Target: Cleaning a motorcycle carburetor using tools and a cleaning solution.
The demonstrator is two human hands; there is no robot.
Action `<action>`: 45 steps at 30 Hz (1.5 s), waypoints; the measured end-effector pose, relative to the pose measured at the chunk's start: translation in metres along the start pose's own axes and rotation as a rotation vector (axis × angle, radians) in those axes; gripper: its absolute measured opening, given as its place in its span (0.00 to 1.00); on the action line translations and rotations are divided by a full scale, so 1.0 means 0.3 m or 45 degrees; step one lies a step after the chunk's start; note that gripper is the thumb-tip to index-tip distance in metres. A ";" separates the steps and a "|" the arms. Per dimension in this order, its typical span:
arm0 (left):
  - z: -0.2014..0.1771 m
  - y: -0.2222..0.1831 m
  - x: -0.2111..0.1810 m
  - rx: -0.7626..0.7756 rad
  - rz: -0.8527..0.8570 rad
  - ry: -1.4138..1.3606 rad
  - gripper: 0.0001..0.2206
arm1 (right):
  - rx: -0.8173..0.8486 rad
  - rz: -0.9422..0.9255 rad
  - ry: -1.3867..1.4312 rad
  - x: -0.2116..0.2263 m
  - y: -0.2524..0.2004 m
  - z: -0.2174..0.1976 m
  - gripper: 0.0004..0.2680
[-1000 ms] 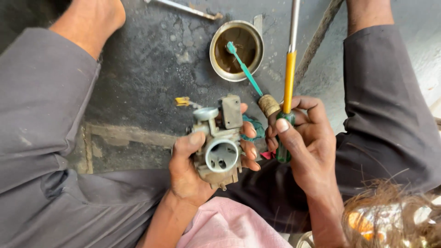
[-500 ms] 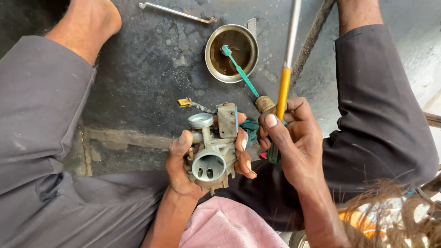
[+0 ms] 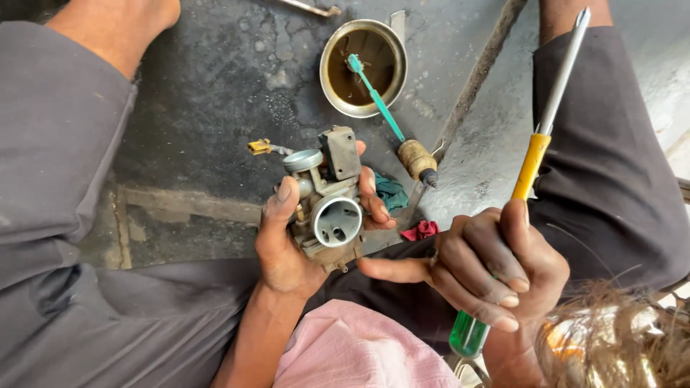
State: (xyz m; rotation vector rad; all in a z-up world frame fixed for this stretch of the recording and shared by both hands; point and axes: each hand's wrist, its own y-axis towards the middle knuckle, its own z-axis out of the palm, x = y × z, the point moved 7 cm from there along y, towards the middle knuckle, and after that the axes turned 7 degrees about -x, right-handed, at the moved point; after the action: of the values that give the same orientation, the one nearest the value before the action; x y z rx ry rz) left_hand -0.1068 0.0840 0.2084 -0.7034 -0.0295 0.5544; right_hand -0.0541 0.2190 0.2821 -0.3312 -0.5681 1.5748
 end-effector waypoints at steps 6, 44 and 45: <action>-0.019 0.000 0.003 0.047 0.069 0.216 0.33 | -0.148 -0.052 -0.003 0.000 -0.007 -0.015 0.22; -0.043 0.027 -0.043 0.052 0.340 0.435 0.36 | -0.412 -0.203 0.285 0.046 0.001 -0.026 0.22; -0.044 0.026 -0.044 0.054 0.330 0.402 0.36 | -0.378 -0.208 0.280 0.054 -0.005 -0.027 0.23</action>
State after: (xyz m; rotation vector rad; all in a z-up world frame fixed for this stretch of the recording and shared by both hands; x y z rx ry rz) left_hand -0.1190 0.0744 0.1953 -0.7516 0.3709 0.6836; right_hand -0.0499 0.2364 0.2782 -0.6571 -0.6406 1.2771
